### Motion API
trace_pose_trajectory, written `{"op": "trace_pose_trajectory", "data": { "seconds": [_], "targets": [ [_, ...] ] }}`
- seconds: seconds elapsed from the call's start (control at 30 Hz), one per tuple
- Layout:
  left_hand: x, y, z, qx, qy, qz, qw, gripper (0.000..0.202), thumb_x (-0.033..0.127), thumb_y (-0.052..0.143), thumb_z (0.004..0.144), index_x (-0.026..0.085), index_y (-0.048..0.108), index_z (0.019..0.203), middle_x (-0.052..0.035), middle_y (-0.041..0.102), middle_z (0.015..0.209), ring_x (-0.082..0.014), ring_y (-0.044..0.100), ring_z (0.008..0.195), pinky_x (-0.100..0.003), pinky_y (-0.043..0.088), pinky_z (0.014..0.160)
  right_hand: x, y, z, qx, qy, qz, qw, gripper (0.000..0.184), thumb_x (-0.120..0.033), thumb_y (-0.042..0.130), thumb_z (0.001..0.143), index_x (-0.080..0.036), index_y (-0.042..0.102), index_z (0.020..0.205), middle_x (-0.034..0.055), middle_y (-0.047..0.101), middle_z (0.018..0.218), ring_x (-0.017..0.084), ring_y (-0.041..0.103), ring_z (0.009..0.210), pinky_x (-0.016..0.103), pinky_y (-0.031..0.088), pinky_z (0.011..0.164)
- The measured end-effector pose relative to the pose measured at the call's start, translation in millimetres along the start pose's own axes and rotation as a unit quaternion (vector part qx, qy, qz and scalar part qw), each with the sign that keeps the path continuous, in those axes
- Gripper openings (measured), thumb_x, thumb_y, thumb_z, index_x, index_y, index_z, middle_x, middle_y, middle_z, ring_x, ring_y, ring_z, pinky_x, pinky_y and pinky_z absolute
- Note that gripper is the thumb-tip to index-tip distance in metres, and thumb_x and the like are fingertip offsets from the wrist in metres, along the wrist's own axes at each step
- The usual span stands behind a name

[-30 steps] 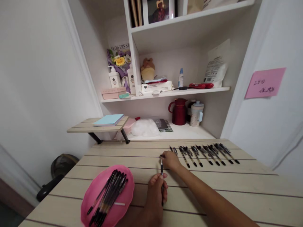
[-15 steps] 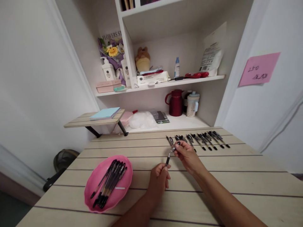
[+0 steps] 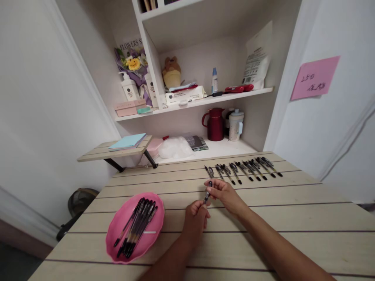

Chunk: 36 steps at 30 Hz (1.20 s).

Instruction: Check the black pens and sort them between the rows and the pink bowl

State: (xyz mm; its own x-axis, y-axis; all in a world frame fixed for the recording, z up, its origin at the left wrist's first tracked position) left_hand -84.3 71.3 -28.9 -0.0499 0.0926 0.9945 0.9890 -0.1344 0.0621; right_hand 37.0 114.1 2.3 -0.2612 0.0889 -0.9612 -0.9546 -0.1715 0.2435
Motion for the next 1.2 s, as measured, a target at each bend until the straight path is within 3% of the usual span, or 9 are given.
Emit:
{"op": "trace_pose_trajectory", "data": {
  "seconds": [0.1, 0.3, 0.53, 0.67, 0.8, 1.0, 1.1, 1.2],
  "targets": [
    [2, -0.6, 0, 0.002, 0.005, 0.006, 1.000, 0.024, 0.037, 0.049, 0.070, 0.014, 0.055, 0.068, 0.0040, 0.048, 0.051, -0.0025, 0.030, 0.033, -0.018, 0.016, 0.035, 2, 7, -3, -0.024, 0.012, 0.005, 1.000, 0.033, -0.041, 0.071, 0.060, -0.017, 0.057, 0.078, -0.0047, 0.052, 0.054, 0.009, 0.050, 0.046, 0.023, 0.038, 0.048],
    [1, -1.0, 0, 0.005, 0.008, 0.010, 1.000, 0.023, 0.036, 0.048, 0.070, 0.014, 0.055, 0.068, 0.0043, 0.047, 0.051, -0.0026, 0.029, 0.032, -0.018, 0.017, 0.034, 3, 11, -5, -0.029, 0.019, 0.000, 0.999, 0.032, -0.041, 0.070, 0.060, -0.017, 0.056, 0.074, -0.0056, 0.051, 0.052, 0.009, 0.051, 0.045, 0.023, 0.039, 0.047],
    [-7, -1.6, 3, 0.025, 0.014, 0.026, 0.999, 0.022, 0.035, 0.048, 0.071, 0.015, 0.053, 0.063, 0.0055, 0.044, 0.049, -0.0029, 0.028, 0.033, -0.018, 0.017, 0.035, 12, 10, -5, -0.010, 0.024, 0.010, 1.000, 0.030, -0.041, 0.070, 0.060, -0.017, 0.056, 0.072, -0.0059, 0.049, 0.051, 0.006, 0.043, 0.043, 0.021, 0.035, 0.045],
    [-8, 0.0, 5, 0.008, 0.003, 0.028, 1.000, 0.021, 0.034, 0.047, 0.072, 0.015, 0.055, 0.069, 0.0050, 0.047, 0.051, -0.0031, 0.029, 0.033, -0.018, 0.019, 0.036, 21, 5, -5, -0.007, 0.055, 0.025, 0.998, 0.034, -0.044, 0.071, 0.060, -0.017, 0.058, 0.076, -0.0045, 0.052, 0.052, 0.007, 0.043, 0.044, 0.020, 0.031, 0.043],
    [-3, -2.4, 4, 0.025, 0.000, 0.026, 0.999, 0.019, 0.031, 0.045, 0.072, 0.015, 0.054, 0.077, 0.0056, 0.046, 0.053, -0.0032, 0.031, 0.033, -0.018, 0.020, 0.036, 32, -3, -4, 0.007, 0.064, 0.105, 0.992, 0.042, -0.057, 0.058, 0.068, -0.017, 0.059, 0.080, -0.0009, 0.055, 0.058, 0.008, 0.044, 0.045, 0.020, 0.028, 0.041],
    [21, -3.5, -6, 0.025, 0.012, 0.080, 0.996, 0.022, 0.024, 0.042, 0.073, 0.016, 0.058, 0.085, 0.0058, 0.045, 0.052, -0.0051, 0.030, 0.037, -0.018, 0.023, 0.039, 46, -12, -2, 0.026, 0.077, 0.117, 0.990, 0.038, -0.055, 0.059, 0.069, -0.017, 0.058, 0.072, -0.0005, 0.053, 0.057, 0.007, 0.042, 0.044, 0.020, 0.028, 0.040],
    [48, -9.5, -17, 0.002, 0.078, 0.166, 0.983, 0.025, 0.022, 0.041, 0.074, 0.016, 0.063, 0.084, 0.0030, 0.051, 0.055, -0.0082, 0.039, 0.047, -0.019, 0.031, 0.047, 48, -11, -3, 0.016, 0.077, 0.080, 0.994, 0.036, -0.052, 0.060, 0.069, -0.017, 0.058, 0.070, -0.0008, 0.053, 0.057, 0.007, 0.040, 0.043, 0.020, 0.028, 0.040],
    [80, -34.3, -35, 0.021, 0.149, 0.276, 0.949, 0.028, 0.022, 0.042, 0.075, 0.019, 0.065, 0.092, -0.0006, 0.061, 0.070, -0.0139, 0.051, 0.065, -0.022, 0.038, 0.062, 49, -10, -5, 0.006, 0.075, 0.039, 0.996, 0.036, -0.051, 0.060, 0.069, -0.016, 0.059, 0.073, 0.0000, 0.055, 0.058, 0.007, 0.041, 0.044, 0.021, 0.031, 0.041]
  ]
}}
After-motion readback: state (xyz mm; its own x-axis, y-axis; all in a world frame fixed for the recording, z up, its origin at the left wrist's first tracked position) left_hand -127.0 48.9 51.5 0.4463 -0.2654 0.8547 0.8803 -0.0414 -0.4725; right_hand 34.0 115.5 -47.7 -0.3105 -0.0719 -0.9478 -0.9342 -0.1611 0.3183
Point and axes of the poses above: each hand's wrist, its own z-axis towards the middle knuckle, its own y-axis out of the palm, x = y × z, the point moved 5 cm from there along z, towards the middle knuckle
